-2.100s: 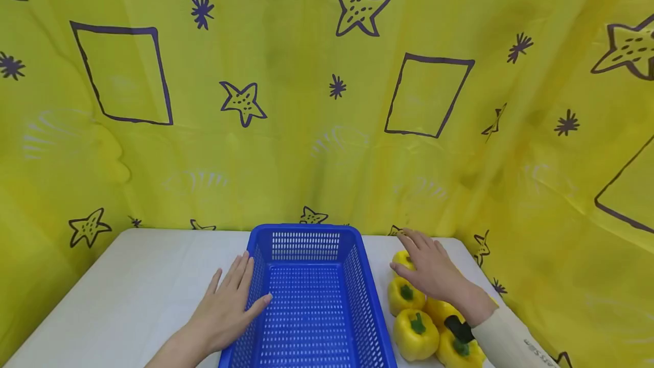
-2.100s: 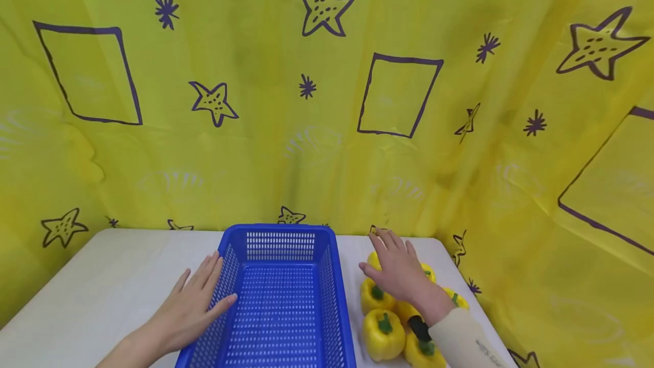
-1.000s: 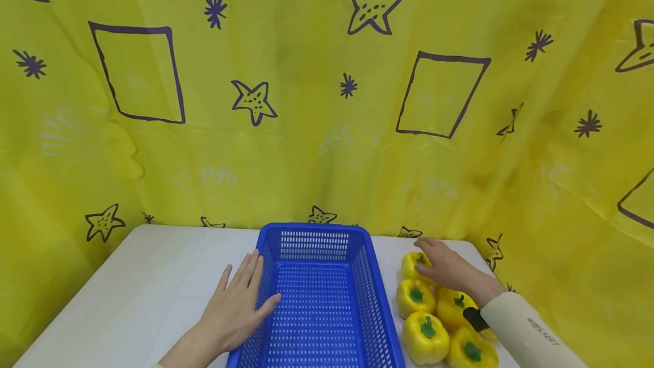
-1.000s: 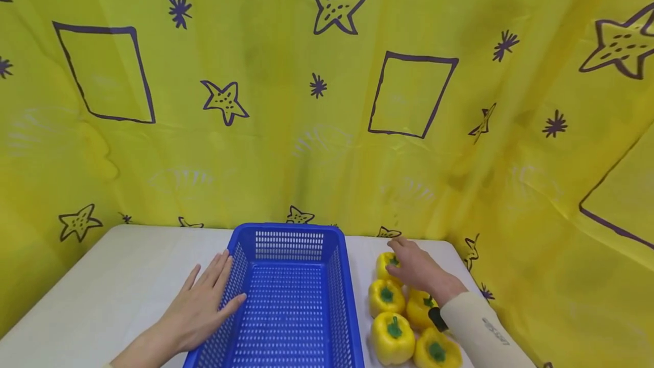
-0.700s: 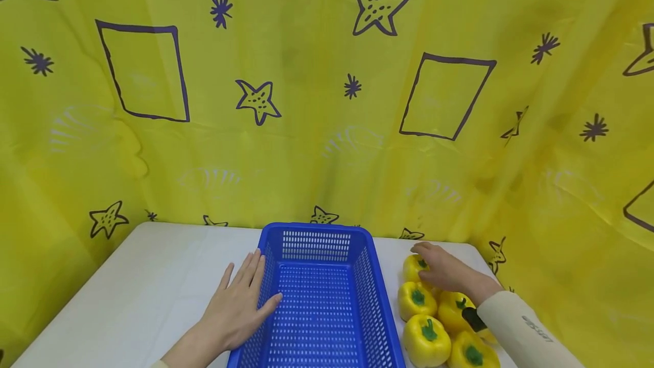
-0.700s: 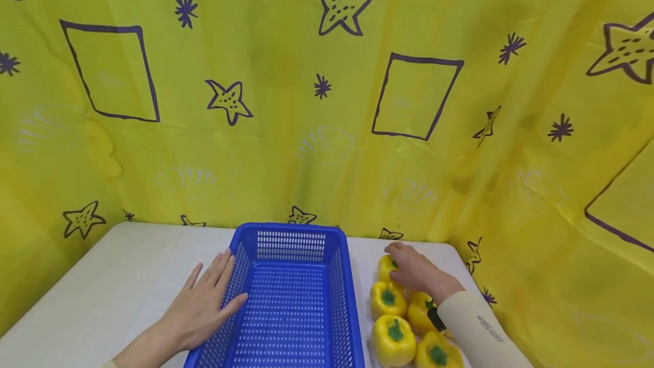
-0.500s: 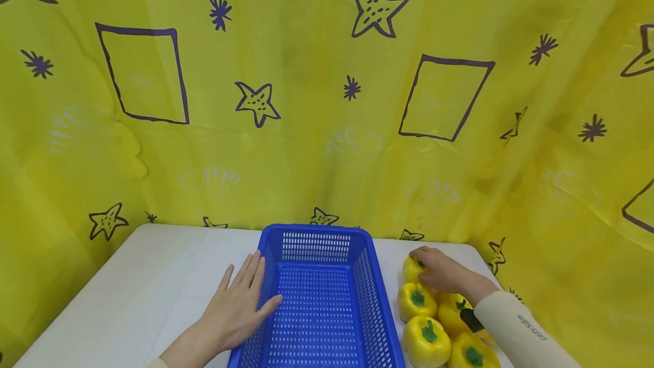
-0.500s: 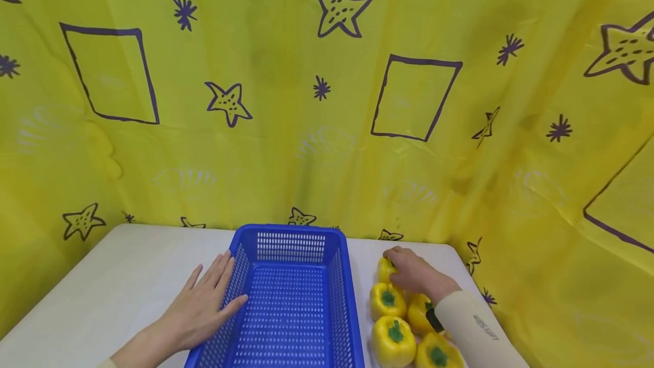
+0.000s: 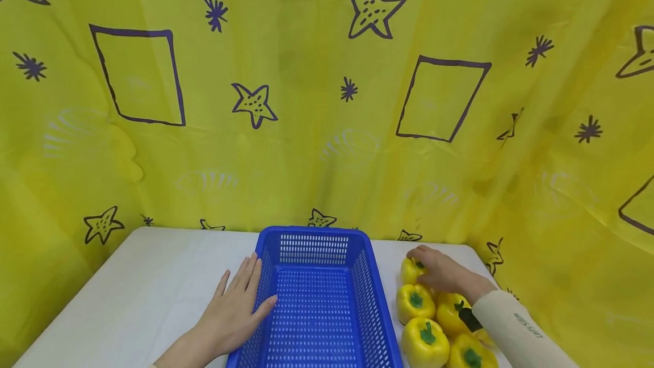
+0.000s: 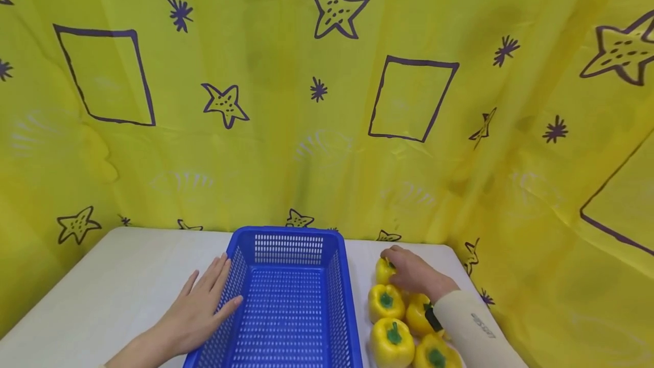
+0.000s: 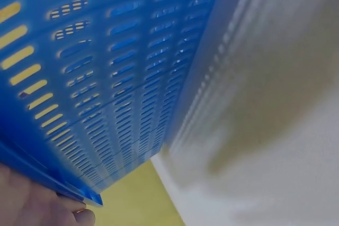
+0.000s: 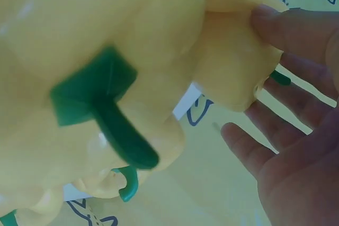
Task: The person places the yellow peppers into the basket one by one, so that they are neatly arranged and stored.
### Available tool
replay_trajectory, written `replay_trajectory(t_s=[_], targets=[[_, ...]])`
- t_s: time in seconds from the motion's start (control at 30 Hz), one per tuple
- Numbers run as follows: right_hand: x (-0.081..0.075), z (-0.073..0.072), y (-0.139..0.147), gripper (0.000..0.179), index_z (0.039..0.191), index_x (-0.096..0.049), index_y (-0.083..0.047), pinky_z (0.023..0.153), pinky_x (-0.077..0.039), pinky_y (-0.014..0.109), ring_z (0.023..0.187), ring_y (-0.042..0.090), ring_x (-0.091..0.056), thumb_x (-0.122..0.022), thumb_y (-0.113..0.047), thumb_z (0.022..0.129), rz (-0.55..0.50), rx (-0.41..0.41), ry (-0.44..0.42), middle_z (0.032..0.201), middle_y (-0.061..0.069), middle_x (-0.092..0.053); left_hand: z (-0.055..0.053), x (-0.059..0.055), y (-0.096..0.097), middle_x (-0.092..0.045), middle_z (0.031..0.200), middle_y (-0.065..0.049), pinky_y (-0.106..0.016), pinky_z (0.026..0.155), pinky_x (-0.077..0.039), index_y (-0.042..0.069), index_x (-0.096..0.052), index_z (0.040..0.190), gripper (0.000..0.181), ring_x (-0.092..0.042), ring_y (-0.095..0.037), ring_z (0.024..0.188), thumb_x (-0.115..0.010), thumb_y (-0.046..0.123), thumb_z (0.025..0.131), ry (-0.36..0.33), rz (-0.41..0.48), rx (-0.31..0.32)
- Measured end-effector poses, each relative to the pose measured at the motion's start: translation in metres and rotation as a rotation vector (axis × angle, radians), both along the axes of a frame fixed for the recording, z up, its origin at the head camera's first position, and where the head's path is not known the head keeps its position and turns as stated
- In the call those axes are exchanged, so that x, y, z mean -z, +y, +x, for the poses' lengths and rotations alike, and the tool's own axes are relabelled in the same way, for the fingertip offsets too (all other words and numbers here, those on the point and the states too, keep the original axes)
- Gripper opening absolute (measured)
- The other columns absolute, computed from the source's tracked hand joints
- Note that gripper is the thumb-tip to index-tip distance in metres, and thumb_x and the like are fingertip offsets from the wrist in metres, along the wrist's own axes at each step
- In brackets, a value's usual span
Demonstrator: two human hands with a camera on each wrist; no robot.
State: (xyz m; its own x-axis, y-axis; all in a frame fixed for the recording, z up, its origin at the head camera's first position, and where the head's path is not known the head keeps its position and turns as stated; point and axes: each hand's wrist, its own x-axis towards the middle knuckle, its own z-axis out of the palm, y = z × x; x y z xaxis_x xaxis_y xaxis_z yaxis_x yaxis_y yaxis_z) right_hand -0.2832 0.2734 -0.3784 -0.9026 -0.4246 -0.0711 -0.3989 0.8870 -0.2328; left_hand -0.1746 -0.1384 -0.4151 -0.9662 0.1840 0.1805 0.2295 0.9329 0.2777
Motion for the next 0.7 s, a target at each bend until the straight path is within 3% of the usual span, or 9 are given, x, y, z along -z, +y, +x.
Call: replay_trajectory(t_s=[0.33,0.7], targets=[[-0.004,-0.001,-0.005,0.044,0.118,-0.052,-0.005,0.090,-0.046,0.044,0.106,0.026,-0.054,-0.067,-0.008,0.077,0.013,-0.050,0.078,0.118,0.011,-0.053,0.001,0.000,0.003,-0.015,0.150,-0.011,-0.053,0.110,-0.007,0.005,-0.018,0.143,0.080,-0.012,-0.027,0.139,-0.021,0.063,0.088,0.016,-0.043,-0.025],[-0.020,0.002,-0.005,0.045,0.120,-0.051,-0.005,0.083,-0.050,0.038,0.104,0.025,-0.053,-0.067,-0.008,0.077,-0.004,-0.111,0.177,0.118,0.012,-0.053,0.003,0.001,0.002,-0.018,0.150,-0.012,-0.054,0.109,-0.009,0.004,-0.020,0.142,0.076,-0.015,-0.028,0.138,-0.024,0.059,0.090,0.040,-0.052,-0.026]])
